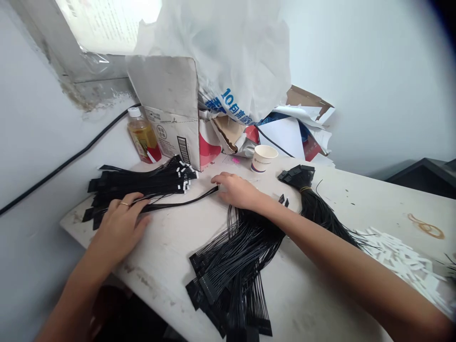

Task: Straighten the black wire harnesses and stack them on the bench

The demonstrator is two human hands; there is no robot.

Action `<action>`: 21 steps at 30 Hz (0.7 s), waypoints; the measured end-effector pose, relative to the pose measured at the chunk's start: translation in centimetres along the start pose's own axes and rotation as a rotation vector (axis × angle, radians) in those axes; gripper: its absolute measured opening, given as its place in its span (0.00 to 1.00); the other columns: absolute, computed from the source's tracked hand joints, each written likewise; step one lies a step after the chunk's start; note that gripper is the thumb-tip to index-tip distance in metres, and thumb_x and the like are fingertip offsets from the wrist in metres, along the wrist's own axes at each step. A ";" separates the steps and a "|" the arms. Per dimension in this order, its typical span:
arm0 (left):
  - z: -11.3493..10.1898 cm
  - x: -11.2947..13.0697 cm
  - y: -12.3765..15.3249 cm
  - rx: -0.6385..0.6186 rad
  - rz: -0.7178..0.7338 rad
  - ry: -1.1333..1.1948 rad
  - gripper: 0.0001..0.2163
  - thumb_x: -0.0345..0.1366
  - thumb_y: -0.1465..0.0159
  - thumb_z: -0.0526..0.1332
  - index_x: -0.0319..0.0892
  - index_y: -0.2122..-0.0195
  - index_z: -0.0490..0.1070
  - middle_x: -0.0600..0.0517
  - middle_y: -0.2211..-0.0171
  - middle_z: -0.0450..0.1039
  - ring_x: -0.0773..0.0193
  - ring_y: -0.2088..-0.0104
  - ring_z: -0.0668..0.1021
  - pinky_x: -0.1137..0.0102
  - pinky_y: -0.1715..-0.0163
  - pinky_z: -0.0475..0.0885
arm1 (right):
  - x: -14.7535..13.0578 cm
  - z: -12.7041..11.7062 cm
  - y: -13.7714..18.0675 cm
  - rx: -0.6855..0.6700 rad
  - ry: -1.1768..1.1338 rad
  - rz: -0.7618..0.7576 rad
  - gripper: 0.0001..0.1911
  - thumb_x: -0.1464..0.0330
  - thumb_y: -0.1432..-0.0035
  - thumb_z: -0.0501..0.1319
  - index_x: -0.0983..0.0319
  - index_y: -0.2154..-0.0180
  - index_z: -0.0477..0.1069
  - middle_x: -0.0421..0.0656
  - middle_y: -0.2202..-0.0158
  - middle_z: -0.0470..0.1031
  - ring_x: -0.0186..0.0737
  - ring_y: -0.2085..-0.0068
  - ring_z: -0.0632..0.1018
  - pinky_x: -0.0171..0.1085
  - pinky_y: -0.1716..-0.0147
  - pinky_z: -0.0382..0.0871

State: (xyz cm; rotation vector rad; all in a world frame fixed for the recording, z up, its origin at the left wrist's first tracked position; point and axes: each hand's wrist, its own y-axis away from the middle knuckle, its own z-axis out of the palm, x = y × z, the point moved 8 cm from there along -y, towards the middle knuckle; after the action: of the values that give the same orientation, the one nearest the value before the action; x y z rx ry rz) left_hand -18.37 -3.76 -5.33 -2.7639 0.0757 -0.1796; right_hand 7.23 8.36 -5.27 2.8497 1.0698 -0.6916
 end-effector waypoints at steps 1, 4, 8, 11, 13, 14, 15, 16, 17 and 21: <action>0.5 -0.1 0.1 -0.028 -0.003 -0.014 0.20 0.45 0.32 0.53 0.43 0.49 0.80 0.38 0.40 0.74 0.39 0.50 0.73 0.45 0.46 0.68 | 0.0 0.4 -0.4 -0.002 -0.002 0.006 0.15 0.79 0.42 0.60 0.63 0.55 0.77 0.52 0.50 0.79 0.46 0.55 0.78 0.40 0.59 0.66; 0.8 0.0 0.2 -0.029 -0.041 0.021 0.19 0.44 0.32 0.53 0.44 0.53 0.82 0.39 0.43 0.77 0.38 0.51 0.74 0.44 0.50 0.69 | 0.0 -0.6 0.0 0.045 -0.121 0.001 0.08 0.78 0.40 0.59 0.63 0.63 0.75 0.48 0.59 0.79 0.41 0.60 0.77 0.39 0.60 0.66; -0.7 1.1 0.1 0.058 -0.043 0.222 0.14 0.42 0.33 0.55 0.46 0.63 0.81 0.44 0.59 0.83 0.45 0.56 0.79 0.51 0.51 0.71 | 0.4 -4.8 2.2 0.124 -0.442 0.024 0.03 0.70 0.40 0.63 0.62 0.67 0.71 0.41 0.72 0.74 0.35 0.71 0.72 0.38 0.69 0.64; -1.9 1.8 0.4 0.116 -0.183 0.462 0.11 0.44 0.35 0.60 0.46 0.65 0.79 0.48 0.68 0.82 0.52 0.66 0.81 0.60 0.60 0.74 | 1.7 -7.4 3.3 0.163 -0.726 0.105 0.08 0.67 0.43 0.67 0.61 0.70 0.70 0.40 0.76 0.71 0.33 0.76 0.69 0.38 0.75 0.61; -1.4 2.3 0.8 0.039 -0.336 0.716 0.09 0.44 0.37 0.64 0.45 0.65 0.78 0.50 0.73 0.80 0.56 0.75 0.80 0.62 0.67 0.75 | 2.6 -8.7 3.7 0.207 -0.857 0.124 0.10 0.66 0.46 0.70 0.61 0.71 0.70 0.40 0.77 0.70 0.31 0.78 0.67 0.37 0.77 0.59; -0.8 2.9 1.1 -0.027 -0.396 0.847 0.09 0.44 0.38 0.65 0.44 0.64 0.77 0.51 0.75 0.79 0.57 0.78 0.79 0.63 0.71 0.75 | 3.0 -9.3 3.9 0.235 -0.886 0.125 0.11 0.65 0.47 0.71 0.62 0.71 0.71 0.40 0.77 0.70 0.30 0.78 0.66 0.37 0.78 0.58; -0.3 3.6 1.3 -0.090 -0.439 0.973 0.10 0.45 0.38 0.67 0.43 0.63 0.77 0.51 0.76 0.79 0.58 0.80 0.79 0.63 0.73 0.75 | 3.4 -9.7 4.0 0.259 -0.897 0.127 0.11 0.65 0.48 0.73 0.62 0.71 0.72 0.40 0.77 0.70 0.30 0.79 0.66 0.36 0.79 0.57; 0.1 4.3 1.6 -0.137 -0.468 1.081 0.12 0.45 0.40 0.69 0.42 0.62 0.77 0.50 0.77 0.79 0.59 0.81 0.78 0.63 0.74 0.75 | 3.8 -10.1 4.1 0.278 -0.897 0.133 0.12 0.65 0.49 0.73 0.62 0.72 0.73 0.40 0.77 0.70 0.29 0.79 0.66 0.35 0.79 0.57; 0.5 4.9 1.7 -0.168 -0.483 1.165 0.13 0.45 0.41 0.71 0.41 0.61 0.77 0.50 0.77 0.79 0.59 0.81 0.78 0.64 0.75 0.75 | 4.1 -10.3 4.3 0.289 -0.893 0.139 0.11 0.66 0.50 0.74 0.62 0.71 0.73 0.39 0.78 0.70 0.28 0.79 0.65 0.35 0.79 0.56; 1.0 5.6 2.3 -0.172 -0.504 1.261 0.15 0.44 0.42 0.74 0.40 0.60 0.78 0.49 0.76 0.80 0.63 0.82 0.77 0.67 0.76 0.75 | 4.9 -10.5 4.6 0.301 -0.890 0.166 0.10 0.69 0.49 0.73 0.63 0.65 0.76 0.38 0.79 0.71 0.28 0.80 0.65 0.33 0.81 0.55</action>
State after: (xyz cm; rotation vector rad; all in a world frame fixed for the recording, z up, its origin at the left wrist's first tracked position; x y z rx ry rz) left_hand -12.77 -5.96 -6.42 -2.2856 -0.2916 -2.0323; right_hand 17.57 9.69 1.61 2.2808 0.5970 -1.9494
